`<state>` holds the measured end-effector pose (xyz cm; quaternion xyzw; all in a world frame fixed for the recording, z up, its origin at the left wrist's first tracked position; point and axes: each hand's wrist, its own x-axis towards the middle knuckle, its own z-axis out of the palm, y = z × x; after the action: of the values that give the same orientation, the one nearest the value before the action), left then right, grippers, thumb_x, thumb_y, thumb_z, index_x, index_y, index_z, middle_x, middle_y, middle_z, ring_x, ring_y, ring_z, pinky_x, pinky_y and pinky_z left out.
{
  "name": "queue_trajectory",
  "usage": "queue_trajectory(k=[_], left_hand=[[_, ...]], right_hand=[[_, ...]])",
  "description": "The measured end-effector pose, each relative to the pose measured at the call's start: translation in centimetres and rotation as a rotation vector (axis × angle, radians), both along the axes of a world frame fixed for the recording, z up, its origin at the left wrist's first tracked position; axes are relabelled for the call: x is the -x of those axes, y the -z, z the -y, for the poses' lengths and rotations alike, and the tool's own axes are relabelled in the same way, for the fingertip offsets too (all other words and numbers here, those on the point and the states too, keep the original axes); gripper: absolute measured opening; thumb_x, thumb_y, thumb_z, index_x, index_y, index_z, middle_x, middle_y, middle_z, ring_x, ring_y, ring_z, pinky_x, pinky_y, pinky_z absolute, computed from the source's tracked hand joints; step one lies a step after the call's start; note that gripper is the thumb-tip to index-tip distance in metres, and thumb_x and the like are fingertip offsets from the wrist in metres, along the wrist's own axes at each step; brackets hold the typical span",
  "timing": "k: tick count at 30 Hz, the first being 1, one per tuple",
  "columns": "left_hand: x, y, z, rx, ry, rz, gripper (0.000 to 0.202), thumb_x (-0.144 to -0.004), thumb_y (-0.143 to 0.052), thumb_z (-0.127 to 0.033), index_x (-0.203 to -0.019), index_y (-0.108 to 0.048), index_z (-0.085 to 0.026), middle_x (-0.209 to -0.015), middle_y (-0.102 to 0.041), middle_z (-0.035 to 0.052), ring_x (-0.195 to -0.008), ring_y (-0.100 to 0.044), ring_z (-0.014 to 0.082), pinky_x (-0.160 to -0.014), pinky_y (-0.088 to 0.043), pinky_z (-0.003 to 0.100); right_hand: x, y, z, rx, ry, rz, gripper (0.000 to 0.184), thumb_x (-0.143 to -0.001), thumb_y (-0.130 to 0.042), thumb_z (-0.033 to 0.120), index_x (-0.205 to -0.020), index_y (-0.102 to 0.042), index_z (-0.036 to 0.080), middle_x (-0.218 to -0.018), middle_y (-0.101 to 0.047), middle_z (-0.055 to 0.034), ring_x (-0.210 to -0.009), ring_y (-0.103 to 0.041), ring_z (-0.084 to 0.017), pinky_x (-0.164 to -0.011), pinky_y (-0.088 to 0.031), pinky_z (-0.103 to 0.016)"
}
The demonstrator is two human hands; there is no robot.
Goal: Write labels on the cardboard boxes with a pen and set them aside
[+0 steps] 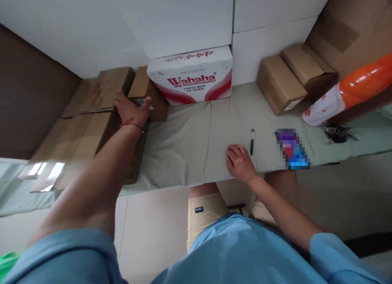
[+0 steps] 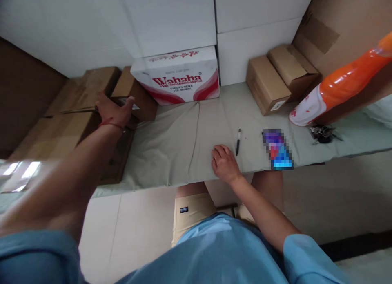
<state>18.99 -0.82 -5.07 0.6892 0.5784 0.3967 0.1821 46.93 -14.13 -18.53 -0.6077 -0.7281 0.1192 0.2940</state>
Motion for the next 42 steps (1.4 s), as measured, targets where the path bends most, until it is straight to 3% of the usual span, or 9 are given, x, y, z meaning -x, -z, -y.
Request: queue_trajectory(k=[5,10,16,21,24,28,33,38,42], left_hand=[[-2.1,-0.8,-5.8,-0.020,0.055,-0.001,0.055,-0.102,-0.053,-0.072,-0.080,-0.040,-0.022,-0.100,-0.067,0.0028,-0.150,-0.049,0.0333,-0.095,-0.037,0.051],[2.9,-0.3,-11.7,-0.053,-0.413,-0.134,0.054,-0.085,-0.081,-0.045,-0.080,-0.034,-0.020,-0.119,-0.059,0.0063,-0.155,-0.040,0.0479,-0.086,-0.024,0.051],[7.2,2.8,0.5,-0.298,-0.383,0.098,0.058,-0.067,-0.093,-0.043,-0.111,-0.063,-0.019,-0.111,-0.066,0.0008,-0.115,-0.066,0.0286,-0.103,-0.047,0.050],[3.7,4.8,8.9,0.198,-0.154,0.741,0.060,-0.069,-0.087,-0.055,-0.113,-0.062,-0.022,-0.102,-0.069,0.0040,-0.087,-0.067,0.0186,-0.078,-0.055,0.031],[0.9,5.7,9.6,0.340,-0.022,0.818,0.064,-0.071,-0.091,-0.054,-0.120,-0.063,-0.024,-0.101,-0.069,0.0029,-0.081,-0.067,0.0167,-0.070,-0.054,0.026],[-2.6,6.6,8.1,0.442,0.124,0.886,0.067,-0.073,-0.095,-0.056,-0.122,-0.065,-0.024,-0.103,-0.070,0.0027,-0.088,-0.070,0.0182,-0.076,-0.057,0.027],[-5.9,7.8,7.3,0.537,0.241,1.073,0.069,-0.082,-0.089,-0.070,-0.130,-0.066,-0.026,-0.128,-0.073,0.0068,-0.118,-0.071,0.0238,-0.101,-0.058,0.034],[-6.2,9.6,9.5,0.656,0.213,1.152,0.070,-0.081,-0.093,-0.061,-0.137,-0.067,-0.029,-0.147,-0.071,0.0081,-0.134,-0.069,0.0298,-0.108,-0.061,0.041],[-5.0,11.4,10.2,0.583,0.073,1.152,0.067,-0.080,-0.095,-0.049,-0.139,-0.068,-0.034,-0.151,-0.069,0.0046,-0.134,-0.069,0.0289,-0.101,-0.065,0.039]], right_hand=[[0.3,0.0,0.1,0.025,0.006,-0.018,0.036,-0.102,-0.054,0.017,-0.129,-0.077,0.014,-0.141,-0.071,-0.0198,-0.137,-0.057,-0.036,-0.122,-0.052,-0.060],[0.3,-0.1,0.1,0.035,0.008,-0.060,0.034,-0.101,-0.054,0.013,-0.123,-0.079,0.017,-0.138,-0.073,-0.0180,-0.134,-0.059,-0.035,-0.122,-0.052,-0.058],[0.1,-0.1,0.2,0.022,0.024,-0.217,0.030,-0.099,-0.056,0.017,-0.114,-0.081,0.019,-0.125,-0.077,-0.0163,-0.127,-0.063,-0.034,-0.117,-0.054,-0.058],[-1.3,0.1,0.2,0.039,0.121,-0.450,0.048,-0.112,-0.039,0.051,-0.136,-0.069,0.021,-0.125,-0.076,-0.0172,-0.115,-0.072,-0.030,-0.103,-0.062,-0.053],[-2.8,-0.4,1.1,0.221,0.109,-0.852,0.070,-0.112,-0.022,0.069,-0.154,-0.054,0.023,-0.134,-0.076,-0.0168,-0.113,-0.077,-0.026,-0.093,-0.066,-0.045],[-4.3,-2.5,3.8,0.387,-0.036,-1.101,0.079,-0.100,-0.054,0.080,-0.160,-0.052,0.029,-0.156,-0.066,-0.0124,-0.144,-0.065,-0.029,-0.113,-0.059,-0.047],[-3.9,-4.4,4.9,0.397,0.257,-1.220,0.070,-0.095,-0.068,0.073,-0.149,-0.061,0.030,-0.152,-0.071,-0.0093,-0.139,-0.068,-0.034,-0.105,-0.064,-0.049],[-2.8,-4.1,3.8,0.271,0.286,-1.080,0.072,-0.101,-0.056,0.077,-0.158,-0.056,0.033,-0.163,-0.061,-0.0084,-0.156,-0.054,-0.033,-0.128,-0.048,-0.057],[-2.2,-3.3,3.5,0.196,0.046,-0.866,0.086,-0.100,-0.055,0.080,-0.171,-0.043,0.032,-0.178,-0.042,-0.0082,-0.161,-0.046,-0.034,-0.133,-0.042,-0.057]])
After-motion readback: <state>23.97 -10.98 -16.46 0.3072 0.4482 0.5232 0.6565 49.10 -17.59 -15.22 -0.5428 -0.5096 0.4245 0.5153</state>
